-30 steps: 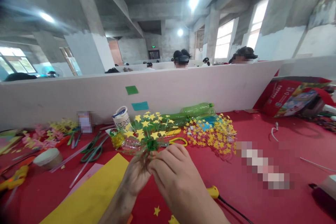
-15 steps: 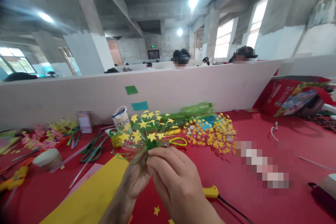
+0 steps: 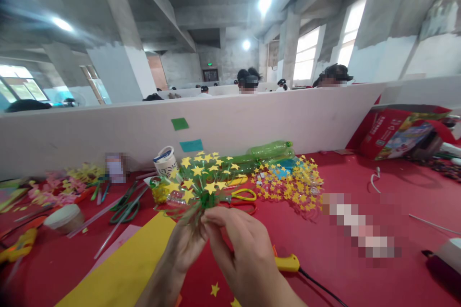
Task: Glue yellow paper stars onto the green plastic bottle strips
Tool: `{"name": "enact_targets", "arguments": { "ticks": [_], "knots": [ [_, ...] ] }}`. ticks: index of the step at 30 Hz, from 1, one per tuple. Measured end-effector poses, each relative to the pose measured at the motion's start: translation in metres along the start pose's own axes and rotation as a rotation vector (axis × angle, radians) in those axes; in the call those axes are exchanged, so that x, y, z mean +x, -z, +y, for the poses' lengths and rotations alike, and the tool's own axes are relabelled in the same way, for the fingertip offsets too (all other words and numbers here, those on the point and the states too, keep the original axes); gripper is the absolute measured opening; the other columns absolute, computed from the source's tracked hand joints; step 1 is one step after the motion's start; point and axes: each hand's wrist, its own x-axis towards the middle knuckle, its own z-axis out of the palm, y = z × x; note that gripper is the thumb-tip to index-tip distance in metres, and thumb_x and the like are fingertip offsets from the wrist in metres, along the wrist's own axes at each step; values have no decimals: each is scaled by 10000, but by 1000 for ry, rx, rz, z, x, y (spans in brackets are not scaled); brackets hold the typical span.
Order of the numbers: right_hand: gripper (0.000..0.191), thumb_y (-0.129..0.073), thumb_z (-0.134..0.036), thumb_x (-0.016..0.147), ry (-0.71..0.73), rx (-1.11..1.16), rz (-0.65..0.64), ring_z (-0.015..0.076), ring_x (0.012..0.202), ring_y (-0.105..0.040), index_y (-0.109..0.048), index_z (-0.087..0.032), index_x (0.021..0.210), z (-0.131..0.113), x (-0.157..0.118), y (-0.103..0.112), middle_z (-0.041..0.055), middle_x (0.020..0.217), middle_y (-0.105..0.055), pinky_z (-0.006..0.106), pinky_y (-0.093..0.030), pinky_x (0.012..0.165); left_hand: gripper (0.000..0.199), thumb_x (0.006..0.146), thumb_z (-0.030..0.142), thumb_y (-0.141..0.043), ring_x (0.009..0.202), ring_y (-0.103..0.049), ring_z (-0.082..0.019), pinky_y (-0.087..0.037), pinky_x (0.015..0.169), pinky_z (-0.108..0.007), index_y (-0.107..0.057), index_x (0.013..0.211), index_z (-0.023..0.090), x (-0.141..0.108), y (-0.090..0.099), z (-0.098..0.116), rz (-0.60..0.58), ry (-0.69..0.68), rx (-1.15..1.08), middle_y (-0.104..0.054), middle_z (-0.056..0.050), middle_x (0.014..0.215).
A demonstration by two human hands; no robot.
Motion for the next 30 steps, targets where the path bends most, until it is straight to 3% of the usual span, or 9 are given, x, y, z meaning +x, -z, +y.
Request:
{"name": "enact_targets", "arguments": {
  "ticks": [9,13,16,22,27,30],
  "knots": [
    [143,-530,-87,812,-5,64,-67,101,769,-634,-605,-191,876,0,2,2,-2,838,-683,196,-500,692,192,789,24,-476,614,-630,-114,-526,590,-201,-649,754,99,3,5,0,14,25,-33,-674,-48,669],
    [148,-539,-37,785,49,104,-16,109,840,-620,-592,-173,808,0,1,0,22,874,-668,205,-501,739,173,814,73,-485,625,-629,-108,-524,599,-195,-643,753,107,4,7,0,-41,38,-61,-675,-49,687],
    [158,-543,-24,779,75,112,21,98,824,-615,-581,-175,808,0,1,-1,9,827,-661,190,-494,742,166,803,68,-494,619,-632,-112,-524,584,-192,-632,722,111,3,7,1,-14,40,-38,-671,-46,671],
    [163,-533,-78,799,-28,60,-78,105,857,-604,-571,-201,899,-1,1,0,2,895,-649,205,-481,766,127,766,37,-524,601,-625,-103,-522,584,-191,-628,743,106,3,6,0,8,31,-34,-659,-27,656],
    [249,-562,-134,796,-86,11,-77,114,824,-610,-543,-203,1035,2,-2,-3,6,903,-650,217,-484,740,101,754,57,-554,608,-630,-118,-525,589,-206,-638,787,104,5,6,0,6,25,8,-675,-39,685],
    [171,-533,-150,827,-99,13,-91,111,810,-610,-566,-216,981,4,-3,-3,-3,883,-652,217,-480,722,100,762,59,-547,623,-634,-124,-527,599,-217,-635,789,98,7,7,0,-6,16,12,-683,-51,709]
  ]
}}
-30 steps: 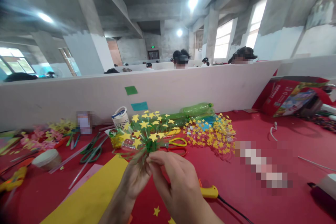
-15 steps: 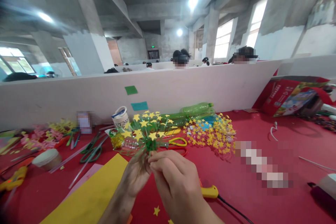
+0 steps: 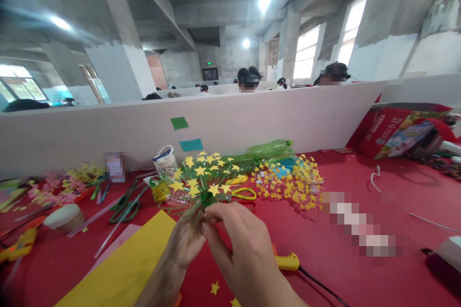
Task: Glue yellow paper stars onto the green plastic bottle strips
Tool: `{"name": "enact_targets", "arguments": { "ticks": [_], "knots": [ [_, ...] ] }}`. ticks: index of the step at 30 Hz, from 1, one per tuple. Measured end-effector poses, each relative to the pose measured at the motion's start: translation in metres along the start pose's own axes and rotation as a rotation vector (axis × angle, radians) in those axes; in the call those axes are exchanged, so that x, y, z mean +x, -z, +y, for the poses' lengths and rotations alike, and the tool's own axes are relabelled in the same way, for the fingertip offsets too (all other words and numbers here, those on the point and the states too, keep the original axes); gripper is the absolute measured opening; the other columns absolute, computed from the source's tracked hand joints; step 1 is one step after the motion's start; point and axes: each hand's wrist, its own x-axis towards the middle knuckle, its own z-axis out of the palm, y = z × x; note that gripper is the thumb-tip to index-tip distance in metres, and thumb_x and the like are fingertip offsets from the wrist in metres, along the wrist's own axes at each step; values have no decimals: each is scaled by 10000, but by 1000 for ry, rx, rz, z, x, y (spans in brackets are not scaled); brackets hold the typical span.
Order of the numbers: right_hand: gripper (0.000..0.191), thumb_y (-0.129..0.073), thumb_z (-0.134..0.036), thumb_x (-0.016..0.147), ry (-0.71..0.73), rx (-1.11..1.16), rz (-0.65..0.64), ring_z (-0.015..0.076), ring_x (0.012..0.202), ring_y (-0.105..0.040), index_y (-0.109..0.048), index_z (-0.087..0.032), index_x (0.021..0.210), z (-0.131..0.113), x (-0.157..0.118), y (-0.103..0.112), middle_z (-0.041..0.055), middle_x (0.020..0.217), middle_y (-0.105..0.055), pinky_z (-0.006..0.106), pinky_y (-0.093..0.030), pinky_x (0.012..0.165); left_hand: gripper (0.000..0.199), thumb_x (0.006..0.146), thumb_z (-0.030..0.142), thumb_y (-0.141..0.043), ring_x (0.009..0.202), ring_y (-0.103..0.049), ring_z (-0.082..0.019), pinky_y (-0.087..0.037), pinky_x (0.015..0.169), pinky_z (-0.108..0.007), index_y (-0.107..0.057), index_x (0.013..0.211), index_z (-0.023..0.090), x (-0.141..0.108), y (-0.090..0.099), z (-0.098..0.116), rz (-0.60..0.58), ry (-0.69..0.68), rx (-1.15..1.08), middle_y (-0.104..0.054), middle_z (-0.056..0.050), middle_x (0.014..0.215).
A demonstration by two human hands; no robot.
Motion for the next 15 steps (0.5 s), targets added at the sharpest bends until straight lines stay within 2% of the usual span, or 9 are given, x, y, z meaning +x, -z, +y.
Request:
{"name": "enact_targets", "arguments": {
  "ticks": [2,7,11,15],
  "knots": [
    [137,-522,-152,834,-18,-5,-5,112,804,-609,-579,-219,938,1,0,0,-5,869,-652,216,-479,710,98,772,59,-538,623,-634,-123,-526,597,-215,-631,772,90,1,1,0,4,-11,0,-682,-57,698],
    [244,-539,-159,812,-31,-48,-12,142,835,-605,-571,-192,1051,0,4,1,36,910,-646,256,-494,745,94,770,58,-541,560,-619,-106,-518,551,-195,-614,719,88,1,-1,0,32,19,7,-661,-44,635],
    [184,-515,-130,815,0,-15,-40,147,881,-592,-605,-190,963,-2,6,0,45,939,-633,270,-494,787,101,765,49,-538,565,-617,-104,-519,552,-195,-610,715,98,1,-1,1,10,-11,0,-657,-35,640],
    [158,-501,-99,820,44,0,12,144,877,-593,-602,-185,905,-3,4,3,44,922,-632,267,-497,780,137,789,49,-511,592,-628,-110,-525,570,-199,-618,716,98,1,0,1,17,-6,-16,-666,-50,663]
  ]
}}
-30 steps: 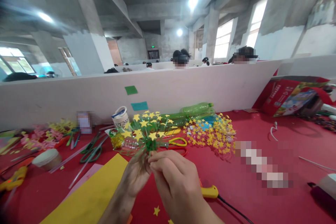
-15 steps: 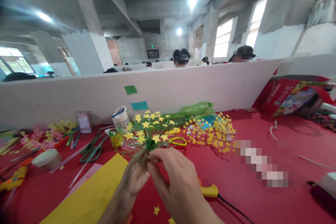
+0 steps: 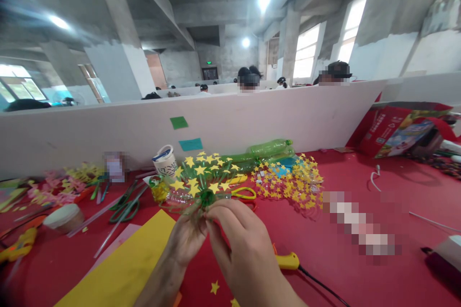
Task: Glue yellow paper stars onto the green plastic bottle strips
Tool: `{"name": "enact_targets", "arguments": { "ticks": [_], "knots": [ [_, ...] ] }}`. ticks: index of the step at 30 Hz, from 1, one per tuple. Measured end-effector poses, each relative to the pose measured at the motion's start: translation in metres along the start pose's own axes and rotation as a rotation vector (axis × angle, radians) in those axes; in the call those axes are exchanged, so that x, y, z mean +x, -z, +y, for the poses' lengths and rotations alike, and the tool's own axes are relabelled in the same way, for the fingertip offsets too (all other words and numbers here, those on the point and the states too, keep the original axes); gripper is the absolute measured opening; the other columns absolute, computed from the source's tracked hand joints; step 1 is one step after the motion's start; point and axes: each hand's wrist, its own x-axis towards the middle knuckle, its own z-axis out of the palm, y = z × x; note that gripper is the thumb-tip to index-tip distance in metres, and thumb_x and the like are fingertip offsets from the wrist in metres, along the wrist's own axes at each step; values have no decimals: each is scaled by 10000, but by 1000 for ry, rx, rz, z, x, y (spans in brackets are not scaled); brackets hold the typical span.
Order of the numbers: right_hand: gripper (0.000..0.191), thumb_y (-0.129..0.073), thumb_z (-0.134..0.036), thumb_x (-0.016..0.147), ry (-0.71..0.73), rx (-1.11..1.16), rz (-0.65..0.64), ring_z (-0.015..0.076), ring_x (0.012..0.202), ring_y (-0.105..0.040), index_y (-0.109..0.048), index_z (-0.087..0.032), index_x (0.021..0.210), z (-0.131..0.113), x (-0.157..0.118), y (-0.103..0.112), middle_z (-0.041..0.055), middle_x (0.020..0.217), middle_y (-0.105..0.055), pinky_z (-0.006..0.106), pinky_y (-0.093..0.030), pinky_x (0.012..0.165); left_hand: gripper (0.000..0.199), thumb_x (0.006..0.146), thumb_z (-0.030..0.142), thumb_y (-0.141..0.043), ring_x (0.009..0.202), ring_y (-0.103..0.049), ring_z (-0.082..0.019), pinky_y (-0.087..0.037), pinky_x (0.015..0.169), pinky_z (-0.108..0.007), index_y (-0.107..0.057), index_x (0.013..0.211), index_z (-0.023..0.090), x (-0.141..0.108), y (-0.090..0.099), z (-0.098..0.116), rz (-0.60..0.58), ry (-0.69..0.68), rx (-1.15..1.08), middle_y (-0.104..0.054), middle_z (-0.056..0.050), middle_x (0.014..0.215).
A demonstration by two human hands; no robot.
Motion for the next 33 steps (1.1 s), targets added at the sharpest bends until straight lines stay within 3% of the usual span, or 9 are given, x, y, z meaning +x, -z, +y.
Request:
{"name": "enact_targets", "arguments": {
  "ticks": [5,14,19,28,33],
  "knots": [
    [178,-506,-65,815,61,1,87,138,865,-589,-599,-187,906,0,-2,3,39,913,-632,261,-492,769,148,808,58,-493,625,-638,-116,-529,587,-197,-629,770,100,-2,-3,-1,30,32,15,-672,-52,685],
    [249,-538,-121,794,3,-65,-40,146,833,-591,-552,-194,1031,-1,-2,-1,28,912,-636,263,-483,732,165,801,60,-506,580,-633,-107,-534,593,-190,-616,684,100,-3,3,-1,4,26,-32,-665,-48,639],
    [175,-523,-139,800,-1,-128,-107,175,807,-575,-593,-191,952,-1,1,-2,34,860,-628,307,-475,701,153,815,90,-508,571,-622,-96,-529,578,-184,-616,709,105,-1,3,-1,-31,35,-52,-655,-37,633],
    [186,-471,-121,852,87,-126,-63,172,773,-562,-628,-183,929,4,1,-1,52,822,-624,310,-473,688,191,817,32,-447,598,-619,-97,-523,576,-184,-620,766,94,-4,-6,-3,51,73,-28,-649,-42,668],
    [173,-497,-137,840,46,-152,-79,185,819,-566,-619,-187,952,2,2,-1,52,856,-623,329,-481,717,195,842,72,-443,595,-619,-99,-526,590,-188,-614,750,88,-5,-6,-2,15,107,-62,-647,-45,663]
  ]
}}
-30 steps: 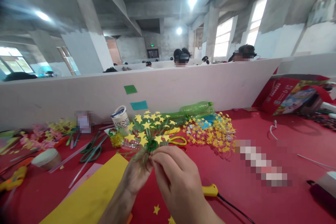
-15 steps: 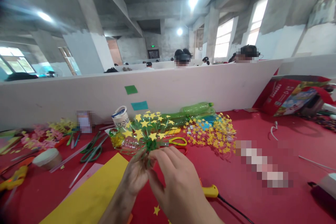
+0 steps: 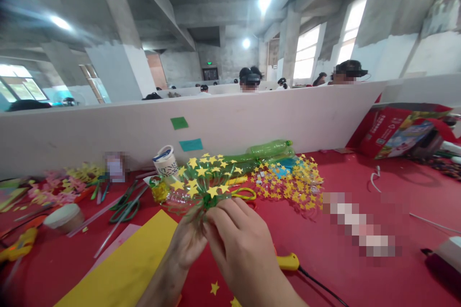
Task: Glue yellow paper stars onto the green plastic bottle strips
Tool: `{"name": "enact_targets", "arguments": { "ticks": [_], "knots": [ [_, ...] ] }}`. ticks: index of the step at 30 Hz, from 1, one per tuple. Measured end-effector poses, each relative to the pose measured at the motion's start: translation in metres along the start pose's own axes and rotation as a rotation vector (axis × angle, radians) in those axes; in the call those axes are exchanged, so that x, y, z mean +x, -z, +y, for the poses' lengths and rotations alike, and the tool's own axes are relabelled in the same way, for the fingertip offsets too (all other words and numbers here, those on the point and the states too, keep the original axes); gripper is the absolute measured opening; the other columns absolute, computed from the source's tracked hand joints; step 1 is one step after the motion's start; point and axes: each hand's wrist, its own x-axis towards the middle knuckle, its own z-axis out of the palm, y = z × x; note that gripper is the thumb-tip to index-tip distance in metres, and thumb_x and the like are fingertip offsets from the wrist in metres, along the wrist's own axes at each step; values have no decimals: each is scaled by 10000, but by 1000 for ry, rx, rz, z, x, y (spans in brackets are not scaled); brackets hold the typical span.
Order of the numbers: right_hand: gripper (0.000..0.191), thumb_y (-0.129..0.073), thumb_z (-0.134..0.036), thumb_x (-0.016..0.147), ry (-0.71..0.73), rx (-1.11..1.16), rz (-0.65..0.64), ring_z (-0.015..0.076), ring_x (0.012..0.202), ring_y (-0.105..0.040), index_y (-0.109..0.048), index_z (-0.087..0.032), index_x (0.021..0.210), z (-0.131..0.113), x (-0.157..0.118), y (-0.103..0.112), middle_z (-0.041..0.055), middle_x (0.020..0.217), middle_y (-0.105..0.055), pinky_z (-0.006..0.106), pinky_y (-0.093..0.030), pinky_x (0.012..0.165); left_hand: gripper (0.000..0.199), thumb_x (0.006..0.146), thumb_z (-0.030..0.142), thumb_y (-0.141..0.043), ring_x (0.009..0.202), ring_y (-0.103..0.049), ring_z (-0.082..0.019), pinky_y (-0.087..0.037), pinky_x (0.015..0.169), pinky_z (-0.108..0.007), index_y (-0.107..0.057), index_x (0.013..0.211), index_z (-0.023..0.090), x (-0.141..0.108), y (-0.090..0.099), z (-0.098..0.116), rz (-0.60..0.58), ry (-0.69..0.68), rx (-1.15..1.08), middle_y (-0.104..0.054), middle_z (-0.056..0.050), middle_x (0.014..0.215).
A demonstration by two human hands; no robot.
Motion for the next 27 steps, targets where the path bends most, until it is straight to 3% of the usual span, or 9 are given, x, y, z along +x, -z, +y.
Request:
{"name": "enact_targets", "arguments": {
  "ticks": [5,8,11,13,17,24,27],
  "knots": [
    [226,-573,-177,792,88,44,26,192,899,-569,-585,-197,1016,-2,0,22,63,945,-622,324,-491,777,181,845,113,-464,624,-626,-108,-530,614,-191,-627,770,87,1,6,6,-36,-46,32,-651,-60,681],
    [231,-571,-174,781,140,-21,-55,204,924,-559,-590,-211,1008,0,4,31,61,961,-624,381,-452,866,176,838,95,-458,649,-627,-111,-534,620,-202,-629,796,94,3,8,10,-34,-62,43,-650,-66,701],
    [170,-540,-140,792,171,-82,-175,180,845,-559,-613,-220,923,1,10,27,28,867,-635,416,-400,919,193,837,76,-445,628,-618,-103,-528,603,-194,-634,796,88,1,6,12,-37,-60,54,-648,-63,700],
    [154,-514,-111,804,199,-84,-184,162,787,-550,-617,-212,858,1,12,21,12,801,-634,415,-387,921,217,847,71,-429,622,-614,-99,-520,605,-187,-640,802,86,-1,3,11,-30,-68,68,-646,-53,699],
    [146,-512,-104,813,192,-45,-103,156,756,-541,-617,-197,855,2,12,11,12,789,-637,390,-410,860,216,852,72,-435,625,-607,-92,-510,609,-176,-644,802,93,0,0,10,-42,-99,69,-640,-36,696],
    [152,-512,-86,810,205,-37,75,147,709,-566,-613,-193,848,3,9,10,16,766,-657,353,-440,808,254,841,27,-413,608,-630,-109,-533,585,-196,-634,736,95,7,6,1,65,-65,52,-663,-55,669],
    [145,-520,-91,817,160,18,65,169,779,-565,-613,-175,889,2,7,7,43,820,-649,337,-461,748,252,852,41,-406,605,-625,-95,-528,576,-182,-628,746,96,4,1,-1,45,-44,28,-662,-46,680]
  ]
}}
